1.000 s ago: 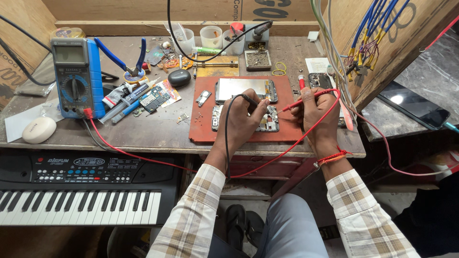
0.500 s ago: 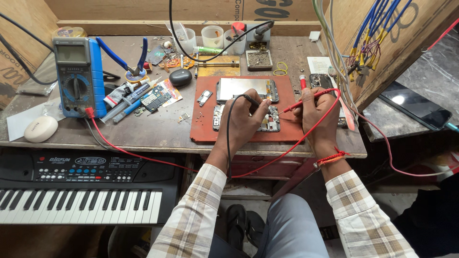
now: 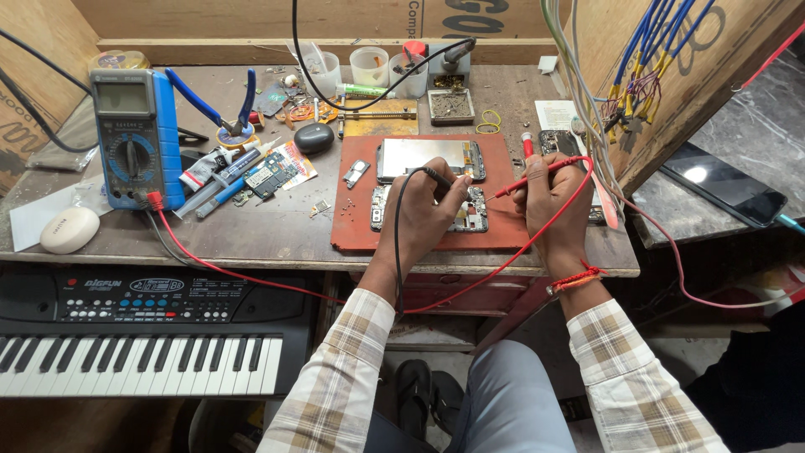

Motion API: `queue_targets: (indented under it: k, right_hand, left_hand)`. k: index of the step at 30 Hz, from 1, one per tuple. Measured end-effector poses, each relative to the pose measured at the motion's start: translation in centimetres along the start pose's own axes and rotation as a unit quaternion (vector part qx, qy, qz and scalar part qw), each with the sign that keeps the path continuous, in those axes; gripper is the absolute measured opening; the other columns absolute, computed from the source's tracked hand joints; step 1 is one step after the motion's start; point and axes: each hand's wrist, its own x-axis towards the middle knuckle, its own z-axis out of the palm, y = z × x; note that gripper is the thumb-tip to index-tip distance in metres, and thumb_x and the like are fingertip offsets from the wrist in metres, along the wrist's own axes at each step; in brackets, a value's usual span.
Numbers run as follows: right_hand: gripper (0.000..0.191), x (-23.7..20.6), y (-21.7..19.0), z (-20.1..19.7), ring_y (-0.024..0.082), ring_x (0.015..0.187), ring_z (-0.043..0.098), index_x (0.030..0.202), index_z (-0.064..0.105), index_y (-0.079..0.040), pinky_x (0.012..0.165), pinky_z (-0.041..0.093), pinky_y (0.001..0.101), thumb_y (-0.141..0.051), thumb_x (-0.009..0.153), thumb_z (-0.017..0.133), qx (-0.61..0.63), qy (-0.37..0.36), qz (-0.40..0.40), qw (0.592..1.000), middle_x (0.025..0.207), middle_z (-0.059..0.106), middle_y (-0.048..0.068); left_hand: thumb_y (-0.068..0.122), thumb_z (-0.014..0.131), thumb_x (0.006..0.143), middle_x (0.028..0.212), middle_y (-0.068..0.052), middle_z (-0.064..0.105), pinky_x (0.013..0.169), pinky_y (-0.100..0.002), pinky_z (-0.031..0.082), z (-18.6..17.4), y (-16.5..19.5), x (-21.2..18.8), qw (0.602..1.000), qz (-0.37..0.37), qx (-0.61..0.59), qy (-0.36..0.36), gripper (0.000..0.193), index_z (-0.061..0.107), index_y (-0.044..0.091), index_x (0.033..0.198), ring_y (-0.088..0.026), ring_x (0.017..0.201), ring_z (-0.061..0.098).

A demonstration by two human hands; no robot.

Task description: The person uses a multimeter to test points on a disassembled mobile phone motherboard. They systematically move the multimeter probes across different components on the board while seated at a workbench.

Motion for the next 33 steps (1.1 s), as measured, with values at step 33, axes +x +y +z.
queue_targets:
  k: [33]
  right_hand:
    - [0.03,0.5,1.1,-0.4,0.009,0.054,0.063,0.091,0.06,-0.003,0.048,0.055,0.025,-0.027,0.108,0.058,0.016,-0.01,0.051,0.998,0.067,0.064,0.005]
  left_hand:
    - [0.023,0.074,0.094,0.059,-0.008,0.067,0.046,-0.03,0.042,0.2,-0.1,0.1,1.0,-0.012,0.008,0.001,0.024,0.068,0.003,0.083,-0.011,0.048,0.058]
